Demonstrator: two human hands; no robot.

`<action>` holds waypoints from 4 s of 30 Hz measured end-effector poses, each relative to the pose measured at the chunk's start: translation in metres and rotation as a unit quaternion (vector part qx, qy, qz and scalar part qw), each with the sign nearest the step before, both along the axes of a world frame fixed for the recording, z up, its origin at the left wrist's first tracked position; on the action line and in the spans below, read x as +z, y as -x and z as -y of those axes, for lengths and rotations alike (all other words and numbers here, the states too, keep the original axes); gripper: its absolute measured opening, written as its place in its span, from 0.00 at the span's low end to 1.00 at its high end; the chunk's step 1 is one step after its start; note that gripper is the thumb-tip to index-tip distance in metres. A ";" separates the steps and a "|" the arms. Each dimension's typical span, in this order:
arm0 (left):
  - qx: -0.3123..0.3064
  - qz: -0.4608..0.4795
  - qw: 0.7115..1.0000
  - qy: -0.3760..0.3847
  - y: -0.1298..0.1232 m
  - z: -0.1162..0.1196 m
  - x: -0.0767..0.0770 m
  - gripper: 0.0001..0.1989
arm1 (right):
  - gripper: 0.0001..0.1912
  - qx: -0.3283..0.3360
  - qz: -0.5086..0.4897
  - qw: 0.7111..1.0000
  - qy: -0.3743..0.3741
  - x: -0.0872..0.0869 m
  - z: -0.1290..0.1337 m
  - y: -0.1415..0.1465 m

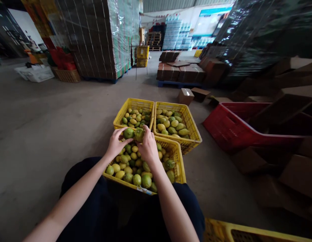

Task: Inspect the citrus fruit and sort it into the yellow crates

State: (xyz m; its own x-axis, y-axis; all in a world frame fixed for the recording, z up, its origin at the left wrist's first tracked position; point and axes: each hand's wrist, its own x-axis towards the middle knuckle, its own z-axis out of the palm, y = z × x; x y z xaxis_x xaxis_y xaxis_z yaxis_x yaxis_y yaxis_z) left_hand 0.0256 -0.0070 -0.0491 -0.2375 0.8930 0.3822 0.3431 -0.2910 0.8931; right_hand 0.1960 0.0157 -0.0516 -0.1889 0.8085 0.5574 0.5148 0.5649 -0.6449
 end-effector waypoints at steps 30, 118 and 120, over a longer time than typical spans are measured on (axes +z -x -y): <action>-0.105 0.324 0.921 0.187 -0.006 0.003 0.014 0.20 | 0.30 -0.036 -0.071 0.996 0.035 0.006 0.004 -0.007; -0.196 0.429 0.842 0.261 -0.012 0.000 0.013 0.23 | 0.22 0.104 -0.406 0.797 0.436 0.019 0.009 -0.005; -0.174 0.460 0.834 0.249 -0.013 0.000 0.017 0.15 | 0.21 0.102 -0.403 0.800 0.433 0.017 0.009 -0.001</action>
State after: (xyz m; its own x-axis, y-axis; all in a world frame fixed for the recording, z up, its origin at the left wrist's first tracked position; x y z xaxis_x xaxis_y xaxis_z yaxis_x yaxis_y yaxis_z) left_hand 0.0383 -0.0074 -0.0319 0.0816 0.9626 -0.2583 -0.5812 0.2565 0.7722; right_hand 0.1968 0.0065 -0.0348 -0.2279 0.9553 -0.1882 -0.3115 -0.2547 -0.9155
